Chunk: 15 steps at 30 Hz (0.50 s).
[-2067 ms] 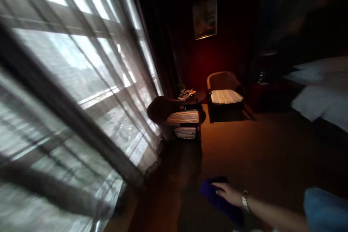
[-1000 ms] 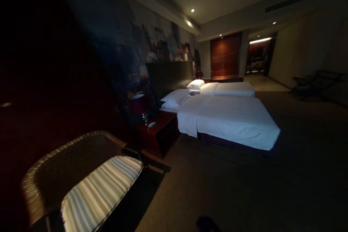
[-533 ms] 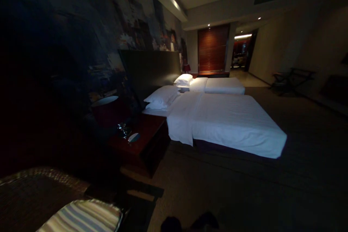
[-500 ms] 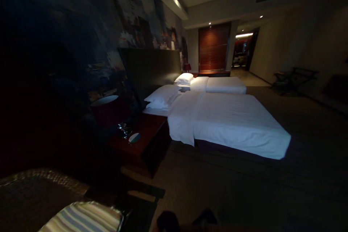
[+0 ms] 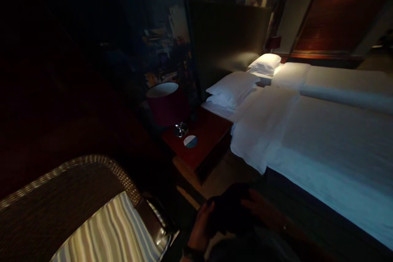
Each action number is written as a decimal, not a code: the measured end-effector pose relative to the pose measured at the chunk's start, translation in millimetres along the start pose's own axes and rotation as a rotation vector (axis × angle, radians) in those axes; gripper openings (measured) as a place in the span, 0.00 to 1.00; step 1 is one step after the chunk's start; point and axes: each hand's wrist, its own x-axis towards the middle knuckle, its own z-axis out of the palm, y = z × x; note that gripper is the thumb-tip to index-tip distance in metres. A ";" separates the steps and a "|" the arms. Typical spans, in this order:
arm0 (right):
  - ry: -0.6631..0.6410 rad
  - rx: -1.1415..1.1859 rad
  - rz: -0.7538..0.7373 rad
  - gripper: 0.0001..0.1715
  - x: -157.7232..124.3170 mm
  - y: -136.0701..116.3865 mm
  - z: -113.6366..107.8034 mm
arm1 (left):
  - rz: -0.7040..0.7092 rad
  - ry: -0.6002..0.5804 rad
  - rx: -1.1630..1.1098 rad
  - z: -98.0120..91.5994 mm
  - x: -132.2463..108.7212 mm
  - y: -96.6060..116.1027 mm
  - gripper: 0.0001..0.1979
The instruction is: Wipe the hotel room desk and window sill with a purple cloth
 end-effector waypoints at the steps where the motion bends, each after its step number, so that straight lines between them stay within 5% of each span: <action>1: 0.035 -0.085 -0.020 0.32 28.9 -14.1 -17.9 | 0.043 0.002 -0.006 9.2 18.3 22.1 0.27; 5: 0.036 -0.213 -0.205 0.31 151.9 -97.0 -75.1 | 0.263 0.100 0.013 52.5 92.8 116.3 0.27; 8: 0.045 -0.270 -0.409 0.29 226.0 -164.9 -100.6 | 0.508 0.198 0.112 80.1 138.7 164.0 0.25; 11: 0.059 -0.304 -0.465 0.29 282.3 -202.1 -122.0 | 0.679 0.401 0.368 94.4 178.7 181.4 0.20; 15: 0.076 -0.404 -0.373 0.29 352.1 -177.2 -152.3 | 0.602 0.464 0.507 100.2 243.0 173.1 0.10</action>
